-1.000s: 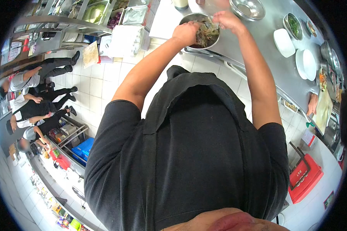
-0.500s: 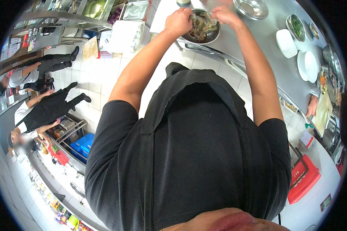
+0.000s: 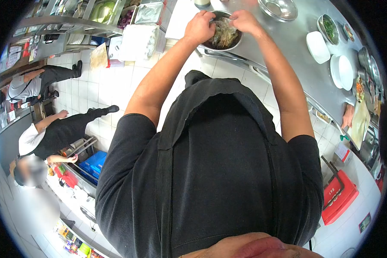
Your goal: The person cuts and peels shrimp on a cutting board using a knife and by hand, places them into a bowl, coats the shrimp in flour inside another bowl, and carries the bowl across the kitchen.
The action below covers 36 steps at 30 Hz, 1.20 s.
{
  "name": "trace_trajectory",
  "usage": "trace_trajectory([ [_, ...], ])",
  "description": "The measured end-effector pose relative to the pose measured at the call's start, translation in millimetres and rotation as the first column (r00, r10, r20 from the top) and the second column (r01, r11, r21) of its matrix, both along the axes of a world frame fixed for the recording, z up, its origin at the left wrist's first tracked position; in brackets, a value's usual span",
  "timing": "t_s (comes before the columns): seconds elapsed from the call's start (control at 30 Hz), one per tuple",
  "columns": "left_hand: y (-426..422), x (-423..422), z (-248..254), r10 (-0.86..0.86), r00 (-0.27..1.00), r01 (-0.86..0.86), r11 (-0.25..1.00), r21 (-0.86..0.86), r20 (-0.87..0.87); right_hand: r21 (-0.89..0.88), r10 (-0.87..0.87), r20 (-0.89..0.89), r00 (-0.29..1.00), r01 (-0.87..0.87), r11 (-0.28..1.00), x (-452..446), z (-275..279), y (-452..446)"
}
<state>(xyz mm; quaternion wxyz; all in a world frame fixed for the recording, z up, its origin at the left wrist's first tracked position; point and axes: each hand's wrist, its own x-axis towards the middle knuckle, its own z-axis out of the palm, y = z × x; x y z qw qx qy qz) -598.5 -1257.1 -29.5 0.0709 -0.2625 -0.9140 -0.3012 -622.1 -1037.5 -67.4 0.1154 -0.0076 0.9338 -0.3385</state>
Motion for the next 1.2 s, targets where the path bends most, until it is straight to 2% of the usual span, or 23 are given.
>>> trace_trajectory([
  [0.1, -3.7, 2.3, -0.9, 0.099, 0.979, -0.072, 0.986, 0.152, -0.176, -0.013, 0.022, 0.028, 0.999, -0.021, 1.000, 10.2, 16.4, -18.2],
  [0.2, -15.8, -0.7, -22.9, 0.299, 0.939, -0.286, 0.953, 0.097, -0.171, -0.031, 0.010, 0.061, 0.998, -0.008, 0.999, 11.3, 23.2, -20.5],
  [0.23, -18.1, 0.9, -27.7, 0.321, 0.947, -0.321, 0.938, 0.131, 0.018, -0.047, 0.014, 0.052, 0.999, -0.012, 0.999, 7.9, 15.4, -16.8],
  [0.3, -23.7, 3.5, -38.4, 0.319, 0.865, -0.408, 0.896, 0.176, 0.387, -0.052, 0.038, 0.038, 0.999, -0.036, 0.998, 0.8, 6.0, -11.1],
  [0.37, -27.0, 0.3, -56.8, 0.298, 0.852, -0.403, 0.899, 0.175, 0.431, -0.030, 0.072, 0.032, 0.997, -0.071, 0.997, -3.2, 0.9, -4.7],
  [0.43, -30.9, -0.8, -62.9, 0.241, 0.822, -0.372, 0.913, 0.166, 0.516, 0.055, 0.023, -0.054, 0.998, -0.020, 0.998, -3.5, 1.3, -2.9],
  [0.5, -29.5, -2.2, -70.5, 0.262, 0.807, -0.396, 0.905, 0.156, 0.529, 0.109, -0.032, -0.167, 0.986, 0.050, 0.993, -3.5, 5.1, -1.1],
  [0.57, -29.4, 0.4, -71.7, 0.273, 0.785, -0.427, 0.889, 0.167, 0.556, 0.127, -0.094, -0.297, 0.950, 0.137, 0.982, 1.7, 21.8, 0.2],
  [0.6, -27.7, 3.5, -65.0, 0.264, 0.774, -0.436, 0.881, 0.183, 0.575, 0.065, -0.134, -0.298, 0.945, 0.160, 0.985, 9.1, 33.8, -4.6],
  [0.7, -23.5, 11.3, -50.3, 0.232, 0.732, -0.461, 0.861, 0.215, 0.641, -0.076, -0.020, -0.125, 0.992, 0.010, 0.997, 30.6, 42.0, -22.8],
  [0.8, -20.7, 12.4, -46.2, 0.199, 0.690, -0.484, 0.842, 0.239, 0.696, 0.067, 0.172, 0.213, 0.962, -0.190, 0.980, 47.2, 44.1, -47.8],
  [0.9, -18.4, 12.9, -53.5, 0.236, 0.732, -0.480, 0.844, 0.238, 0.639, 0.284, 0.105, 0.145, 0.984, -0.143, 0.948, 53.5, 20.7, -59.6],
  [0.97, -16.5, 19.2, -46.8, 0.285, 0.775, -0.469, 0.858, 0.210, 0.564, 0.340, 0.097, 0.174, 0.980, -0.152, 0.928, 56.7, 25.3, -64.7],
  [1.03, -15.6, 20.3, -43.1, 0.250, 0.716, -0.492, 0.843, 0.217, 0.651, 0.401, 0.113, 0.178, 0.978, -0.177, 0.899, 64.9, 50.6, -71.0],
  [1.07, -15.0, 21.2, -41.5, 0.231, 0.683, -0.505, 0.835, 0.220, 0.693, 0.427, 0.111, 0.159, 0.981, -0.170, 0.888, 64.4, 46.2, -71.0],
  [1.2, -12.5, 17.2, -67.1, 0.250, 0.739, -0.501, 0.824, 0.263, 0.626, 0.498, 0.118, 0.159, 0.980, -0.182, 0.848, 65.2, 44.5, -76.4],
])
